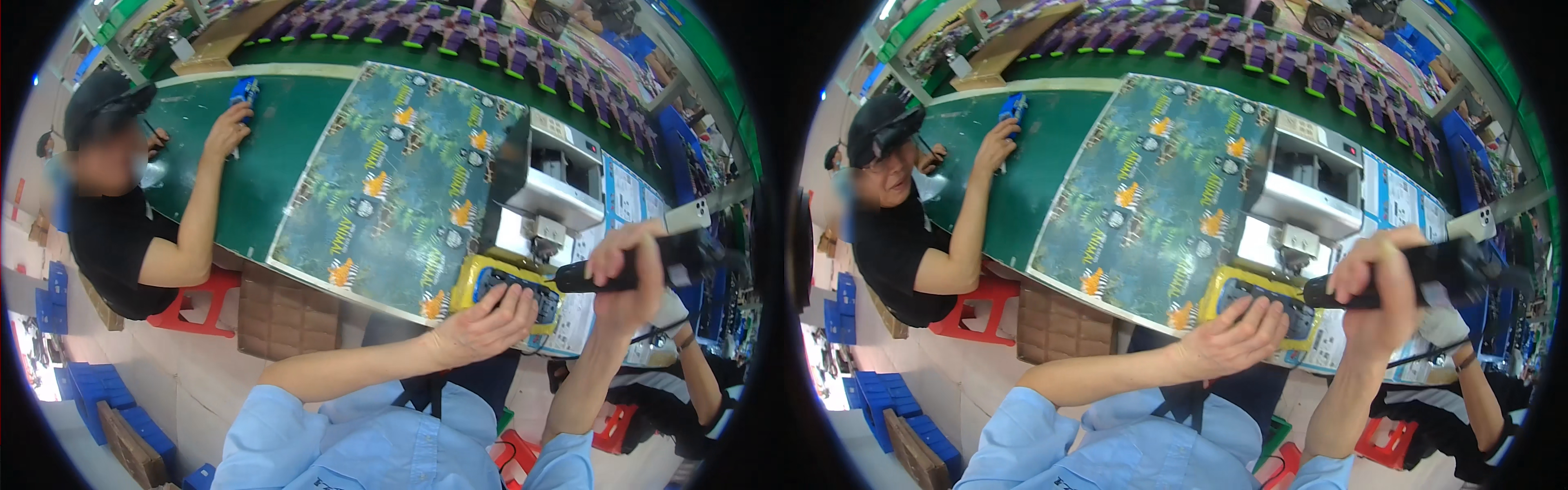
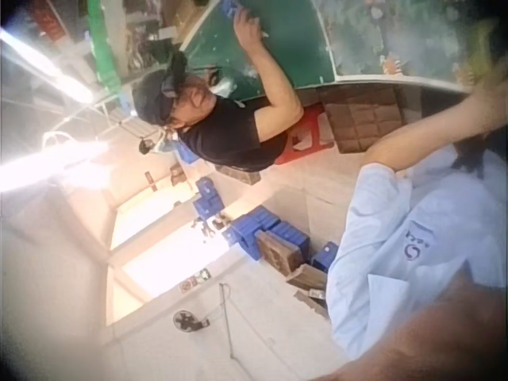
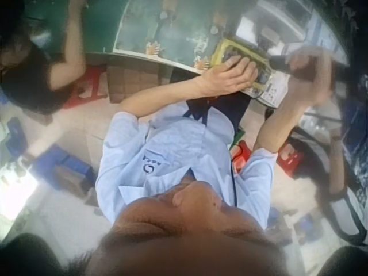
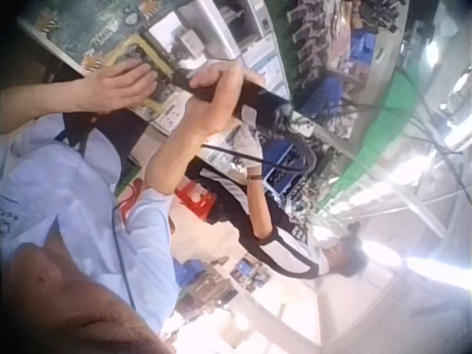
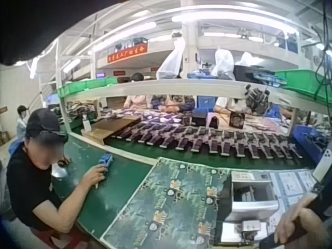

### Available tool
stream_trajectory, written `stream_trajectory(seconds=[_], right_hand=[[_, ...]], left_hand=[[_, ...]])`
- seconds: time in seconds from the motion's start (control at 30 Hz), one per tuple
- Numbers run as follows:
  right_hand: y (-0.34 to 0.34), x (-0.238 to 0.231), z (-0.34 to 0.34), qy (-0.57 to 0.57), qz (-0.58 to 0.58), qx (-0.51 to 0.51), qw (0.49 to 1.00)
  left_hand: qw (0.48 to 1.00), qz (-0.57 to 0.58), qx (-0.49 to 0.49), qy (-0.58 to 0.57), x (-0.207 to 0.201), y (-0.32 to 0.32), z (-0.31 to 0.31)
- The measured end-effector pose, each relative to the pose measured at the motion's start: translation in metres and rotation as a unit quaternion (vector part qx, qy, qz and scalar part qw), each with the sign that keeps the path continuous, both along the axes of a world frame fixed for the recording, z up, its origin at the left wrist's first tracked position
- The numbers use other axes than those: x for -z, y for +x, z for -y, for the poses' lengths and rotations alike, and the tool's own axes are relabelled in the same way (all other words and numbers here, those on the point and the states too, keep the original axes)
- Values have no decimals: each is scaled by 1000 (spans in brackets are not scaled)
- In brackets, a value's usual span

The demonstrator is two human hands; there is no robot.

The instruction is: The person assembles toy cars by placing each car onto a fixture, driving screws into the bottom with an electric screwdriver, and placing the assembled cars along the workbench.

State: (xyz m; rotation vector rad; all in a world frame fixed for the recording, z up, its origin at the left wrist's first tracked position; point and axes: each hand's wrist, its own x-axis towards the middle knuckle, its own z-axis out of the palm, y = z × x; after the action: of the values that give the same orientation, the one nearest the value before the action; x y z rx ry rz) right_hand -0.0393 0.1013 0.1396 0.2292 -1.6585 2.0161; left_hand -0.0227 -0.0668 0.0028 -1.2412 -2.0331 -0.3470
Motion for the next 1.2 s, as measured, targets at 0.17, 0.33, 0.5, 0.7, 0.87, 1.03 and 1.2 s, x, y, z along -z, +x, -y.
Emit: stream_trajectory(seconds=[0.17,0.33,0.5,0.7,0.87,1.03,1.2], right_hand=[[21,-25,-6,13,-107,-43,993],[2,-9,18,-35,-123,7,992],[-14,4,35,48,-2,95,994],[-19,1,31,58,18,78,995],[-4,-6,20,-19,-41,35,998],[6,0,15,-37,-76,-31,996],[10,13,13,-72,-74,-18,994]], left_hand=[[1000,0,-5,-29,1,2,2],[999,13,-2,-40,3,5,2],[999,18,-6,-47,2,7,0],[999,19,-11,-43,5,6,0],[999,18,-10,-43,5,6,0],[999,17,-10,-43,7,6,0],[999,21,-11,-44,6,6,0]])
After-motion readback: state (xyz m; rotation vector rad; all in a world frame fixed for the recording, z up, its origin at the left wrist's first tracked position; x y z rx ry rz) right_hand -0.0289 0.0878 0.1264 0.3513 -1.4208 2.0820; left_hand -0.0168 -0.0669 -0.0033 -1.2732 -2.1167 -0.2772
